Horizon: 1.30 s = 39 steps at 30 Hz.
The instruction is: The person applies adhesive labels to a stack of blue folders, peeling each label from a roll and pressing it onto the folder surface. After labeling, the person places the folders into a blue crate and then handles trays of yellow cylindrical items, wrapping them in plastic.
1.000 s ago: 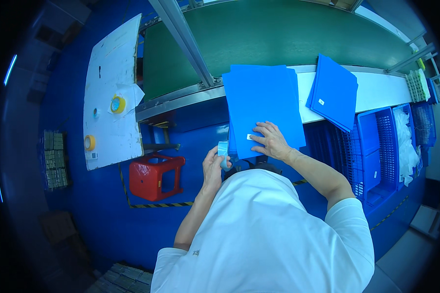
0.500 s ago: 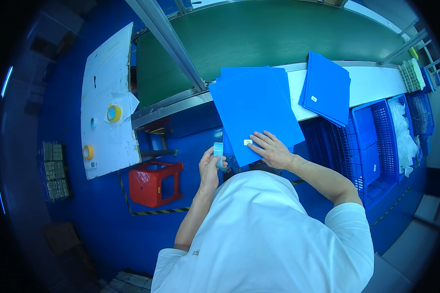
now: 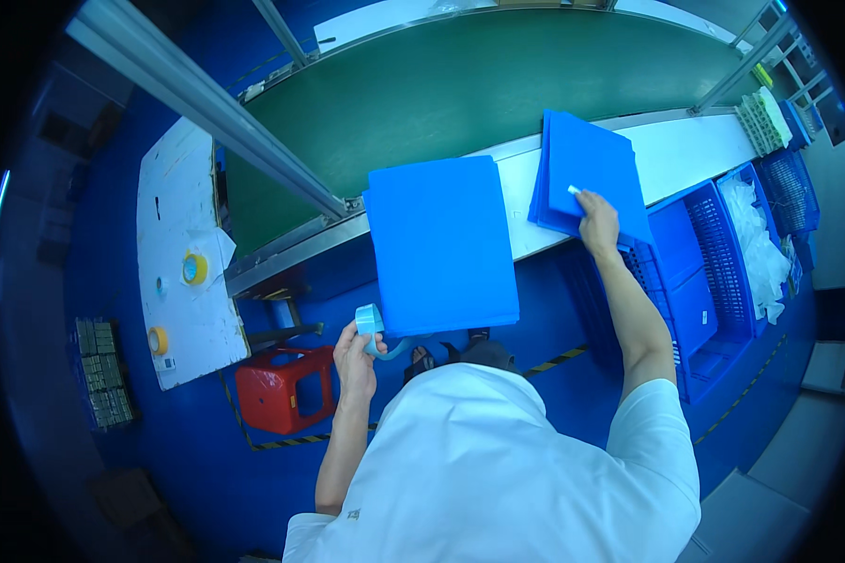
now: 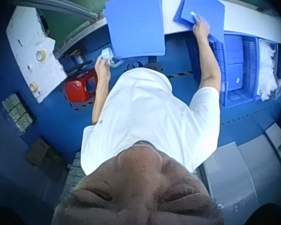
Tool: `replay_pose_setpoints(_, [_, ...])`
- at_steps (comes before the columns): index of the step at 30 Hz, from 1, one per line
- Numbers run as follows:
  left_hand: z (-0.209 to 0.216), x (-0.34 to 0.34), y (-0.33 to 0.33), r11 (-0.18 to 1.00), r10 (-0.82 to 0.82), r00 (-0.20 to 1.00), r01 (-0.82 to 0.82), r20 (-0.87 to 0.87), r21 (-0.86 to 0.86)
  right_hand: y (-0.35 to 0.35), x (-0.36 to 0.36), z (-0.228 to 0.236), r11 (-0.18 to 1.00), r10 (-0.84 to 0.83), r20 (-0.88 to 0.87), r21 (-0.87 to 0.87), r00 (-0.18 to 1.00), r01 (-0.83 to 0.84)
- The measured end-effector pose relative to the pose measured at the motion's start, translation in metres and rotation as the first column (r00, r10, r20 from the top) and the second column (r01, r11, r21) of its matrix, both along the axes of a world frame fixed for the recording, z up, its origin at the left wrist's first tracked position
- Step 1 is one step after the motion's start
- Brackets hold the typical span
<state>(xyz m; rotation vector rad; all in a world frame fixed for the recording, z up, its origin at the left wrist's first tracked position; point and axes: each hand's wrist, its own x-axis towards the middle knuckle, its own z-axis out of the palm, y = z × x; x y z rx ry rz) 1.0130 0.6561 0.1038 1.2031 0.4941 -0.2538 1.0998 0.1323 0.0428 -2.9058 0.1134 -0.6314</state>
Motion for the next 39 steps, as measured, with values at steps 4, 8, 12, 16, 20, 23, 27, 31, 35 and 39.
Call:
replay_pose_setpoints(4, [0.009, -0.001, -0.005, 1.0, 0.022, 0.999, -0.022, 0.029, -0.014, 0.009, -0.009, -0.051, 0.999, -0.003, -0.391, 0.039, 0.92, 0.02])
replay_pose_setpoints(8, [0.021, -0.006, -0.014, 1.0, 0.002, 0.997, -0.001, 0.073, -0.016, 0.075, 0.009, -0.016, 0.959, 0.008, 0.076, 0.28, 0.997, -0.03])
replay_pose_setpoints(12, [0.038, 0.0, -0.038, 0.999, -0.023, 0.994, 0.027, 0.106, -0.031, 0.2, -0.033, 0.056, 0.575, 0.405, -0.302, 0.818, 0.863, 0.016])
replay_pose_setpoints(16, [0.037, 0.001, -0.039, 0.995, -0.095, 0.987, 0.099, 0.132, -0.023, 0.299, -0.059, 0.07, -0.118, 0.796, -0.159, 0.905, 0.584, 0.408])
replay_pose_setpoints(20, [0.043, -0.009, -0.033, 0.992, -0.126, 0.978, 0.121, 0.168, 0.042, 0.343, -0.053, 0.077, -0.355, 0.793, -0.015, 0.801, 0.609, 0.482])
replay_pose_setpoints(23, [0.029, -0.015, -0.015, 0.985, -0.163, 0.977, 0.154, 0.135, 0.075, 0.354, -0.05, 0.087, -0.311, 0.74, -0.135, 0.8, 0.659, 0.513])
replay_pose_setpoints(27, [0.019, -0.02, 0.0, 0.971, -0.232, 0.967, 0.224, 0.105, 0.084, 0.363, -0.049, 0.085, -0.402, 0.626, -0.139, 0.785, 0.767, 0.471])
replay_pose_setpoints(31, [0.029, -0.022, -0.005, 0.98, -0.196, 0.963, 0.196, 0.183, 0.019, 0.367, -0.054, 0.091, -0.302, 0.684, -0.204, 0.795, 0.7, 0.526])
replay_pose_setpoints(35, [0.024, -0.02, 0.0, 0.979, -0.2, 0.965, 0.193, 0.172, 0.06, 0.377, -0.061, 0.085, -0.276, 0.691, -0.217, 0.803, 0.689, 0.529])
replay_pose_setpoints(39, [0.023, -0.022, 0.001, 0.986, -0.163, 0.975, 0.166, 0.151, -0.008, 0.374, -0.063, 0.089, -0.205, 0.693, -0.254, 0.828, 0.674, 0.522])
